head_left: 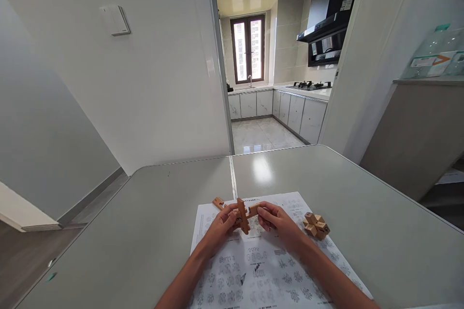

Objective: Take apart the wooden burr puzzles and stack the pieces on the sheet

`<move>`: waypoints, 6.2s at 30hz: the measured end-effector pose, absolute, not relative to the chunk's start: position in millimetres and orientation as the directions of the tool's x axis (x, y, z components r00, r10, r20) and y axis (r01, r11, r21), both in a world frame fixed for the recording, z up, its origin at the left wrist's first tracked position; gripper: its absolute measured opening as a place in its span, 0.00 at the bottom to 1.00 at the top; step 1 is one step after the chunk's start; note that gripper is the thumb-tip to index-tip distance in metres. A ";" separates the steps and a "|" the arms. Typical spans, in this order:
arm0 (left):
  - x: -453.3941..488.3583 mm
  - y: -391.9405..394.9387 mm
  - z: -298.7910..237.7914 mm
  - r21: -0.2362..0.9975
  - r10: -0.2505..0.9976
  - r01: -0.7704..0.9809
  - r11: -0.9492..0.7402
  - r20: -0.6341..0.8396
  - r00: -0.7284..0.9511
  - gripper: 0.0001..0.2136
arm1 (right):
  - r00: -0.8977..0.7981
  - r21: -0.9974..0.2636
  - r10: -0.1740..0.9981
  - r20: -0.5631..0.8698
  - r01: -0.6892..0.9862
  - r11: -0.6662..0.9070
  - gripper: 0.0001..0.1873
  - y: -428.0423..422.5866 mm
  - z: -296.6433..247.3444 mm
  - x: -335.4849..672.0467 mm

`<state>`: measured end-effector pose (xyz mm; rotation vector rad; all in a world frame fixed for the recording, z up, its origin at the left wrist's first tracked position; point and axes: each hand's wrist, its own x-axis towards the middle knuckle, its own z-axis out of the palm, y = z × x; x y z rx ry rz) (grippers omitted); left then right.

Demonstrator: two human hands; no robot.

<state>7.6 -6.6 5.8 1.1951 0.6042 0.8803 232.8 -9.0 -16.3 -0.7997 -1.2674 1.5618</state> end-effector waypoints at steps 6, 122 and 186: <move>10.1 -10.5 14.3 0.967 0.869 -0.228 0.112 0.016 0.495 0.28 | -0.354 -0.962 0.932 0.071 -0.273 -0.031 0.25 -7.1 -20.1 232.6; -13.5 12.4 -18.7 0.448 0.908 0.834 -0.323 0.394 0.140 0.26 | -0.129 -0.703 0.907 0.400 0.592 0.395 0.22 -5.2 -47.0 222.3; 3.3 -5.3 -2.0 0.387 0.789 0.718 -0.579 0.487 0.374 0.14 | -0.336 -0.693 0.846 0.414 0.487 0.532 0.11 -10.4 -37.4 220.5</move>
